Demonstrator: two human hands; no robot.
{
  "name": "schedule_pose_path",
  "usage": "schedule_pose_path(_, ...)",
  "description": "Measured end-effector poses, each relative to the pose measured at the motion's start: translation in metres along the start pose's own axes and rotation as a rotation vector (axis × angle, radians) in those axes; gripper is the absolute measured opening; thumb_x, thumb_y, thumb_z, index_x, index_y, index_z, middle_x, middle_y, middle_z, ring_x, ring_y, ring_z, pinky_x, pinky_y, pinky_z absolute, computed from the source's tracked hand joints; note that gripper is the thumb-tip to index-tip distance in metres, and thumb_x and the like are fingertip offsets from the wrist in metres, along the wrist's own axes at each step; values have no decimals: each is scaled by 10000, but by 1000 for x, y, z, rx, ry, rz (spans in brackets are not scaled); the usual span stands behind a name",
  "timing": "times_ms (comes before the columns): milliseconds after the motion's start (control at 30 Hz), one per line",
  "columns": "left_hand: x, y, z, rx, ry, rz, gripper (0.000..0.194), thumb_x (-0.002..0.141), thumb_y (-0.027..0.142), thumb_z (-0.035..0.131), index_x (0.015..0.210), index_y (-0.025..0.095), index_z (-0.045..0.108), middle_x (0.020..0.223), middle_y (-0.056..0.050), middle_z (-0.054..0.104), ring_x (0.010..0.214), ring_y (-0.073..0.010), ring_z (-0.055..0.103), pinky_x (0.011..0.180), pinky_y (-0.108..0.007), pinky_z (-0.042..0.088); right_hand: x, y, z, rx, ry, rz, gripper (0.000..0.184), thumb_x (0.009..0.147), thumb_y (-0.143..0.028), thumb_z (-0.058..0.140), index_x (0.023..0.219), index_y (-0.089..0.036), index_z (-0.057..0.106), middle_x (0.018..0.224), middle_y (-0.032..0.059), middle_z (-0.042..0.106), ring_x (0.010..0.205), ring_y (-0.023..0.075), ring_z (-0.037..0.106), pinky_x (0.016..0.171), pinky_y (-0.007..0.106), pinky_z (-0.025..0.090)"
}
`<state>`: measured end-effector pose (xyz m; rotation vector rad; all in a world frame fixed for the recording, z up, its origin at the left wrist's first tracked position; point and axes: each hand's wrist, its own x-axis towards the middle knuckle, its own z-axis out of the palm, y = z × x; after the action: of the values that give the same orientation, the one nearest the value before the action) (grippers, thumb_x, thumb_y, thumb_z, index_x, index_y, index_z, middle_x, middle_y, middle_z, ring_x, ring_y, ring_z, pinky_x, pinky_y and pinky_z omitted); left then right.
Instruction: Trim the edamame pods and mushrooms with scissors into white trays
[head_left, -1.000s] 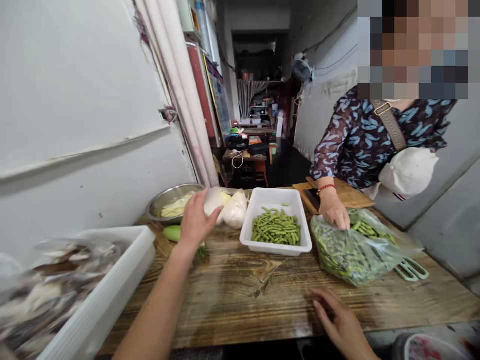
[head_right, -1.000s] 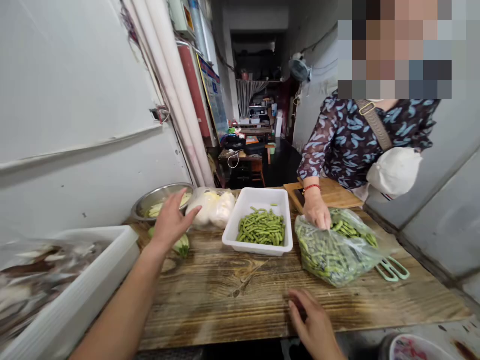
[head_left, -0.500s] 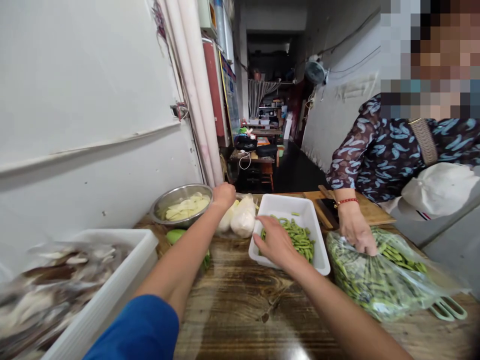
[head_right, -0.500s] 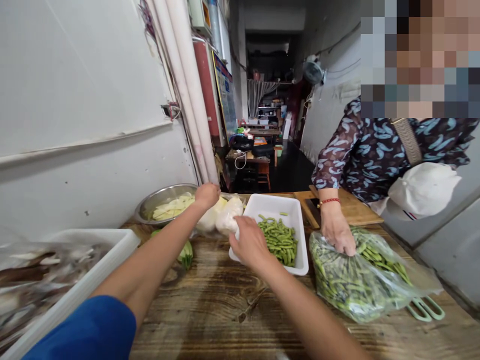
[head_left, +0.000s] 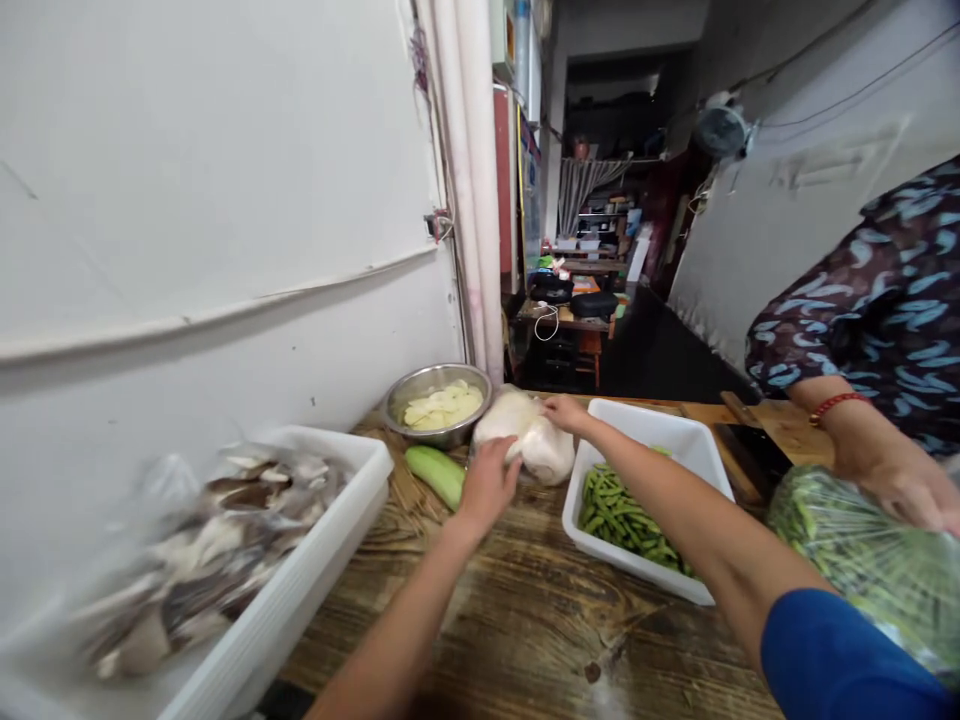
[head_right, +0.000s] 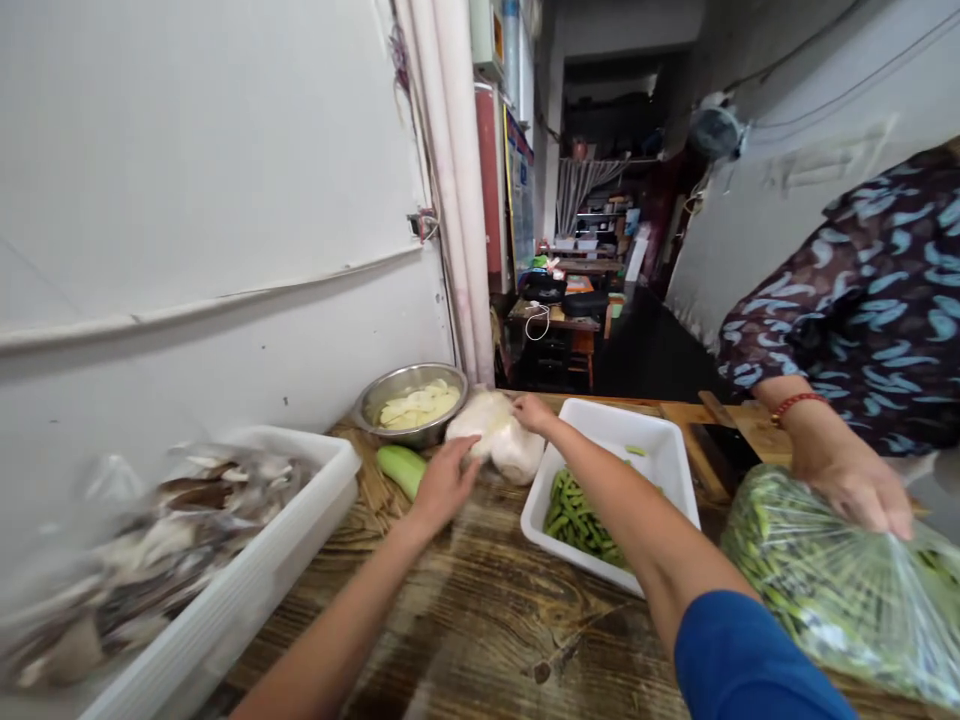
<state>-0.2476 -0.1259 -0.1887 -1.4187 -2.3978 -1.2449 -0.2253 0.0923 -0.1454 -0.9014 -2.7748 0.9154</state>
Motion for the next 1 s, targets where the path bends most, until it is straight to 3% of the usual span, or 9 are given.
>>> schedule_pose_path(133, -42, -18, 32, 109, -4, -62, 538, 919, 239, 522, 1432, 83, 478, 1478, -229, 472, 1397, -320, 433, 1165, -474, 354, 13, 3, 4, 94, 40, 54, 314, 974, -340, 622, 1221, -146, 620, 1193, 81, 653, 999, 219, 669, 844, 404, 587)
schedule_pose_path(333, -36, -27, 29, 275, -61, -249, 604, 936, 267, 509, 1478, 30, 390, 1537, -279, 382, 1444, -354, 362, 1169, -481, 324, 13, 0, 11, 193, 209, 84, 317, 970, -341, 626, 1223, -149, 625, 1223, 84, 646, 1033, 230, 659, 868, 416, 577)
schedule_pose_path(433, -34, -26, 24, 320, -183, -233, 573, 915, 311, 547, 1409, 26, 490, 1488, -285, 452, 1407, -360, 416, 1182, -492, 286, 9, -8, 12, 233, 251, 56, 308, 970, -341, 626, 1209, -146, 631, 1208, 82, 653, 1019, 226, 663, 859, 408, 579)
schedule_pose_path(500, -38, -24, 23, 343, -265, -180, 495, 886, 247, 562, 1350, 76, 562, 1433, -252, 527, 1373, -345, 461, 1201, -529, 221, 7, -14, 12, 255, 258, 27, 300, 970, -340, 625, 1199, -145, 636, 1199, 80, 657, 1011, 222, 665, 852, 401, 581)
schedule_pose_path(600, -46, -21, 20, 379, -281, -169, 455, 824, 98, 525, 1266, 127, 627, 1305, -203, 632, 1316, -319, 520, 1206, -588, 138, 0, -22, 13, 260, 240, -5, 295, 971, -338, 625, 1192, -143, 638, 1186, 79, 663, 994, 214, 670, 839, 392, 585)
schedule_pose_path(700, -53, -23, 13, 360, -264, -175, 320, 796, 77, 524, 1044, 139, 716, 1126, -181, 712, 1262, -332, 561, 1199, -635, 50, -13, -27, 17, 217, 198, -29, 283, 975, -339, 620, 1175, -139, 641, 1157, 75, 671, 977, 208, 674, 835, 390, 586)
schedule_pose_path(800, -54, -30, 5, 109, -150, -198, 308, 798, 78, 528, 1010, 161, 736, 1130, -148, 734, 1211, -308, 604, 1213, -604, 102, -32, -30, 21, 134, 130, -63, 275, 980, -342, 613, 1161, -137, 643, 1140, 73, 674, 975, 206, 675, 840, 393, 584)
schedule_pose_path(900, -44, -44, 0, -303, 126, -441, 368, 819, 97, 533, 1142, 150, 700, 1151, -131, 738, 1118, -257, 662, 1139, -468, 381, -53, -32, 20, 19, 25, -104, 278, 979, -341, 615, 1170, -141, 639, 1144, 74, 672, 971, 204, 675, 837, 394, 586)
schedule_pose_path(1000, -21, -61, -4, -427, 353, -636, 410, 876, 158, 514, 1270, 122, 617, 1130, -151, 731, 1089, -258, 677, 1041, -419, 489, -68, -36, 11, -118, -66, -139, 291, 972, -337, 626, 1185, -138, 635, 1164, 81, 665, 988, 211, 671, 851, 403, 582)
